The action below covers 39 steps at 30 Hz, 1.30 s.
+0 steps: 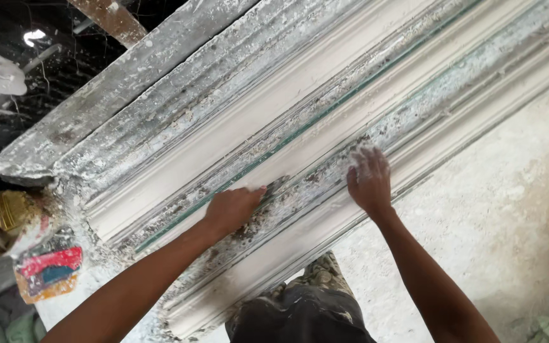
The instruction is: The person cleans long plaster cornice mold halves on a workbench, using a small handheld scraper to remove dried plaster residue from the grooves of the molds. They work along the mold surfaces section by section, brushing debris away by hand and moving between mold pieces as they go.
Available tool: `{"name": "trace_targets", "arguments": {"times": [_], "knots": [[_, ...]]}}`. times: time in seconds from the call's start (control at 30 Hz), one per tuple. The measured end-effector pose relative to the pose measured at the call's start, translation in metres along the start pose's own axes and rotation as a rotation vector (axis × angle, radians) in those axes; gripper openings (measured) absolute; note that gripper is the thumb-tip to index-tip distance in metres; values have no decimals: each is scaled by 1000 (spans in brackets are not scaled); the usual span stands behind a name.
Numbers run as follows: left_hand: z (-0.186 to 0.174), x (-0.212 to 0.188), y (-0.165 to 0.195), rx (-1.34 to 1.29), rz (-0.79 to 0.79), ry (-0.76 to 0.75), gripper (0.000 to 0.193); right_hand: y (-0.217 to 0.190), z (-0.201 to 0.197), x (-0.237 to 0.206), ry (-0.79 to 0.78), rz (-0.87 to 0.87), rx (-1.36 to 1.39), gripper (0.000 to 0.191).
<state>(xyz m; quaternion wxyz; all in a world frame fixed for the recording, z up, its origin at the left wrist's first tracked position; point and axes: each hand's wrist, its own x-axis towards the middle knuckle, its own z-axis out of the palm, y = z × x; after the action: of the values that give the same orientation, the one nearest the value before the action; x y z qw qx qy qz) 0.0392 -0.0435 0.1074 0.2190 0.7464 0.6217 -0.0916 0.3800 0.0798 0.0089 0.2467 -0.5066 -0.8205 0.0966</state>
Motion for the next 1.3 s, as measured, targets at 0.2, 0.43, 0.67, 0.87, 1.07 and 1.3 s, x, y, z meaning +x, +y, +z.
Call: {"name": "trace_targets", "arguments": {"times": [0.2,0.43,0.67,0.87,1.07,1.3], "knots": [[-16,-94,-27,8,-179,-151,46,12,8,26,-100,7,-205,59],[-37,-9,22,-80,-10,62,46,7,6,29,-110,65,-193,59],[-41,34,27,-46,30,17,41,6,-5,30,-115,16,-201,58],[-43,-37,0,-129,-107,-98,43,9,-4,26,-115,78,-155,56],[-17,16,23,-280,99,337,50,5,-6,31,-64,63,-176,52],[-24,30,24,-139,75,158,39,1,-11,31,-56,64,-165,52]]}}
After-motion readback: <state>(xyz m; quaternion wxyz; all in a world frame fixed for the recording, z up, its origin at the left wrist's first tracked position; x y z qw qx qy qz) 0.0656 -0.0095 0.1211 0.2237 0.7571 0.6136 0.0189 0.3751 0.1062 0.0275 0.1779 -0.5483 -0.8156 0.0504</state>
